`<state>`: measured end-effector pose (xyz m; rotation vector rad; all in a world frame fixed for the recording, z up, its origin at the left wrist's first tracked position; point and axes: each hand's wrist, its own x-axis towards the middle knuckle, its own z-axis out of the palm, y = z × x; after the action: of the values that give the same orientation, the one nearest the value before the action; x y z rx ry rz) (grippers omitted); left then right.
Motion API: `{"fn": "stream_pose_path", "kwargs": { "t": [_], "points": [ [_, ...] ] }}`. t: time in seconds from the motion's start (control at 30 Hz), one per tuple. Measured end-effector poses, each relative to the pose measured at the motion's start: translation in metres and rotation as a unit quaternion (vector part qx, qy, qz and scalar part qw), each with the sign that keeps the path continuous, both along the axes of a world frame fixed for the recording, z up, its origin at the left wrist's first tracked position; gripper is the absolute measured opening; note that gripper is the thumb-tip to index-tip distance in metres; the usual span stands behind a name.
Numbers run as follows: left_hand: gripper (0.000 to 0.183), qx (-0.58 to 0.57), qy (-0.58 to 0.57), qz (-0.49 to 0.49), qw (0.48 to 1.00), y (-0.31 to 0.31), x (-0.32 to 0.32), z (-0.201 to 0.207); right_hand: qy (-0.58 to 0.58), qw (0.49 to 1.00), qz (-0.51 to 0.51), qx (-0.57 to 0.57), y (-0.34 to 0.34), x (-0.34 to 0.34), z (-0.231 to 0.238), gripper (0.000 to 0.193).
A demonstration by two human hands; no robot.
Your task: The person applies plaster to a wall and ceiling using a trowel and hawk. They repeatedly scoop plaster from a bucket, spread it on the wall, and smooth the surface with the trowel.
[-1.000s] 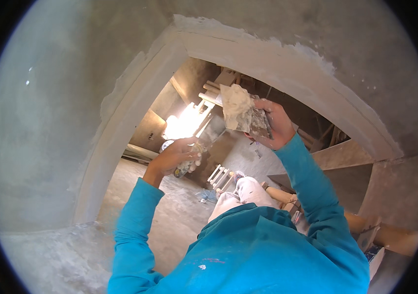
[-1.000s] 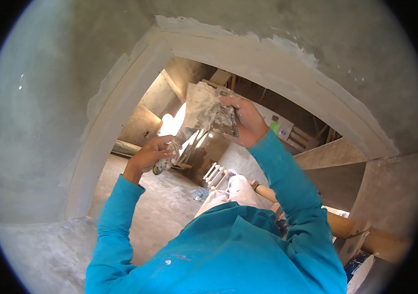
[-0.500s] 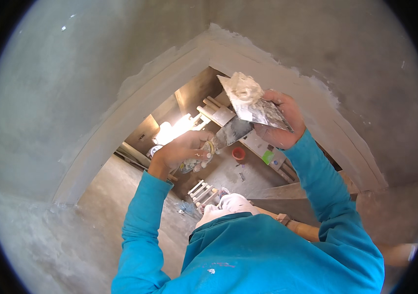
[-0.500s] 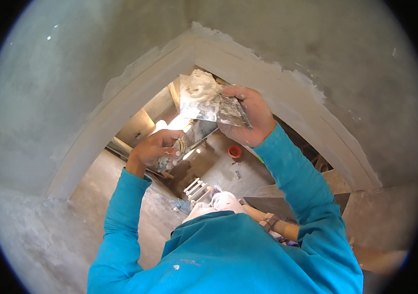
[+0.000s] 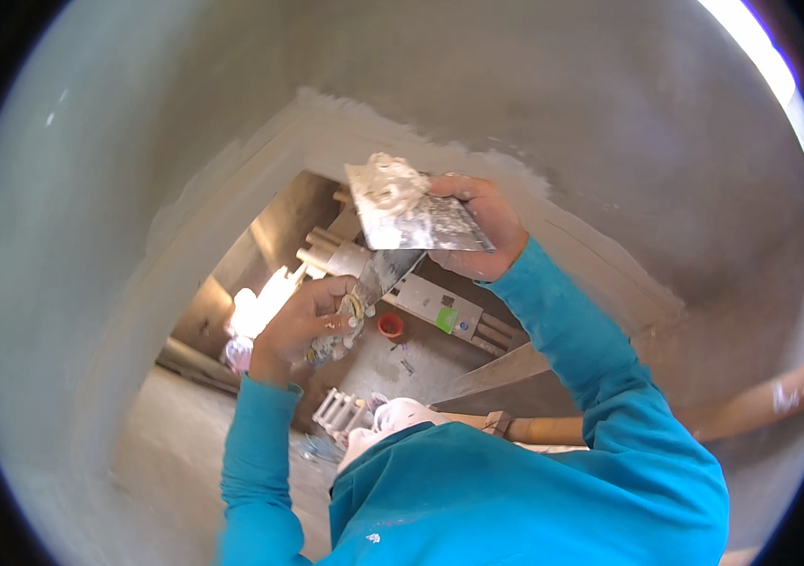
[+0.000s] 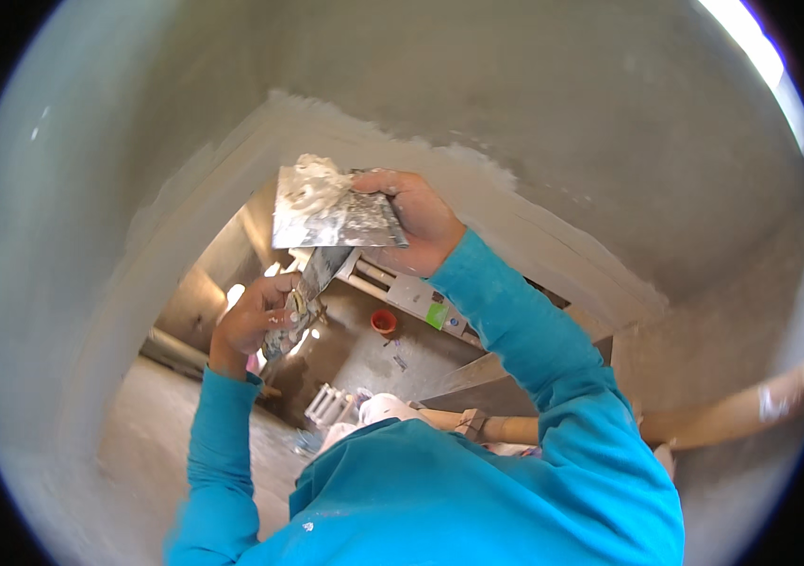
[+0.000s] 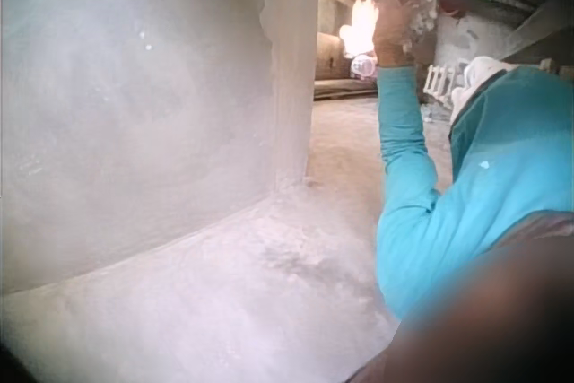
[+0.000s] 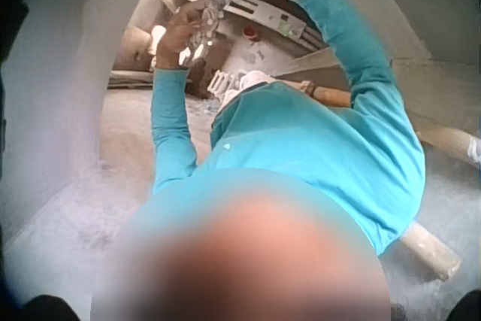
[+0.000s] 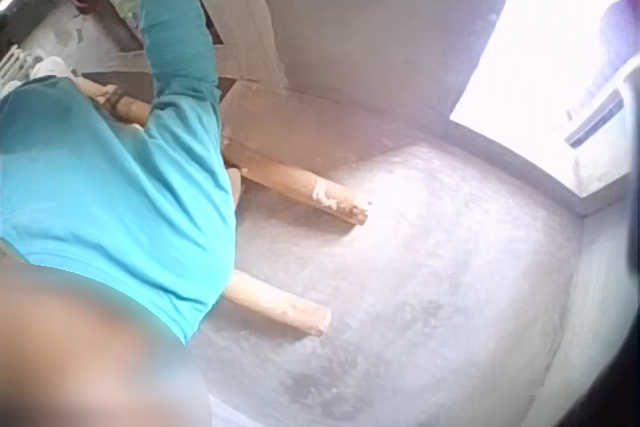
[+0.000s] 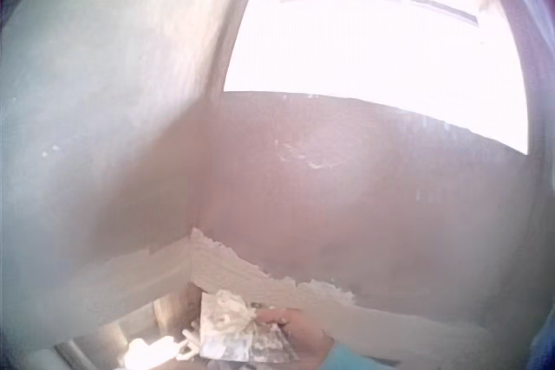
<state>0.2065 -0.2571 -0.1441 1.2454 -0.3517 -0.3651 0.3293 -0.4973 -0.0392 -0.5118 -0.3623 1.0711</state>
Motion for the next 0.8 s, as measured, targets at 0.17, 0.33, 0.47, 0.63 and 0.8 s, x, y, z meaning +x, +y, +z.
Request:
{"fn": "stream_pose_path", "kwargs": {
  "t": [0.17,0.33,0.47,0.63,0.8],
  "points": [
    [0.042,-0.025,-0.007,-0.072,0.997,-0.051,0.023,0.011,-0.069,0.985,-0.157,-0.031,-0.057,-0.018,0.001,0.028],
    [0.040,0.013,-0.025,-0.162,0.986,-0.101,0.053,0.031,-0.081,0.953,-0.291,0.005,-0.126,-0.045,0.002,0.032],
    [0.035,0.019,-0.032,-0.216,0.976,-0.139,0.065,0.032,-0.046,0.923,-0.382,-0.001,-0.168,-0.067,-0.020,0.034],
    [0.032,0.007,0.012,-0.288,0.957,-0.176,0.075,0.028,-0.022,0.922,-0.363,0.131,-0.216,-0.083,-0.048,0.031],
    [0.034,-0.065,0.042,-0.317,0.945,-0.198,0.083,0.009,-0.007,0.895,-0.428,0.127,-0.249,-0.081,-0.058,0.025]
  ]
}}
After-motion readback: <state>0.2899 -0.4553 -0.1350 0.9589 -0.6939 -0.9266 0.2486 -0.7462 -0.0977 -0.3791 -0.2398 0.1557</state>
